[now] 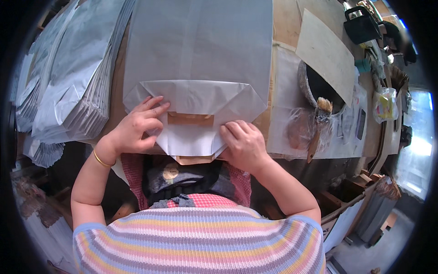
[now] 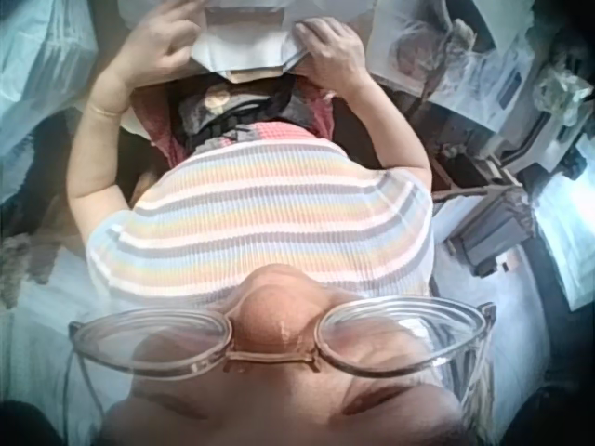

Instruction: The person opens a brown paper envelope, applies a substance with a brush to the inside flap, folds the flap closed, and presses it down. This process is repeated for multiple envelopes.

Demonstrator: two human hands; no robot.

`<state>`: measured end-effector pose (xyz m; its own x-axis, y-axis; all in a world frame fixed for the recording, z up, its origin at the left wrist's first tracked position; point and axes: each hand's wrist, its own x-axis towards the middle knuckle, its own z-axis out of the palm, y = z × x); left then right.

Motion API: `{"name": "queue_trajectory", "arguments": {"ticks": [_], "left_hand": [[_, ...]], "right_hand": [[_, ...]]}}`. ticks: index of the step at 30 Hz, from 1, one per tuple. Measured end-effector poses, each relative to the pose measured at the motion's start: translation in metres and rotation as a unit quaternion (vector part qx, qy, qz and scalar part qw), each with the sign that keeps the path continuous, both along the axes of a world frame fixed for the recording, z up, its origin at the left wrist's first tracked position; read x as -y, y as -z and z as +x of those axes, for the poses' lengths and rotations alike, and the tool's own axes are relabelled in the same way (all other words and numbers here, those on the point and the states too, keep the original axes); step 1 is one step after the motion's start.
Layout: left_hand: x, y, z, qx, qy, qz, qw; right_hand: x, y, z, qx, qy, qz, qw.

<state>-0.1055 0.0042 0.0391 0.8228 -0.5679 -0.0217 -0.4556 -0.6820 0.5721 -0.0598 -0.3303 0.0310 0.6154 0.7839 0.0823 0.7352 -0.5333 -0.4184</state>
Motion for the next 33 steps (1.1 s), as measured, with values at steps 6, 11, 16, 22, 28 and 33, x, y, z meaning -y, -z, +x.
{"name": "queue_trajectory", "arguments": {"ticks": [6,11,16,22,28,33], "left_hand": [[0.005,-0.009,-0.011,0.007,-0.004,0.037,0.999],[0.009,-0.012,-0.010,0.014,-0.014,0.028,0.999],[0.008,0.002,-0.007,0.112,-0.081,-0.012,0.990],[0.017,0.005,0.023,-0.042,-0.280,-0.159,0.946],[0.039,0.042,0.014,0.171,-0.337,-0.025,0.925],[0.050,0.036,0.031,0.137,-0.423,0.134,0.886]], "right_hand": [[0.008,-0.011,0.012,-0.047,-0.018,0.058,0.997],[0.011,0.011,0.009,0.074,-0.039,0.052,0.995],[0.000,0.007,0.020,-0.014,0.100,0.165,0.981],[-0.019,0.007,0.064,-0.214,0.131,0.213,0.944],[-0.036,0.035,0.055,-0.062,0.148,0.211,0.964],[-0.052,0.031,0.052,-0.001,0.264,0.090,0.960]]}}
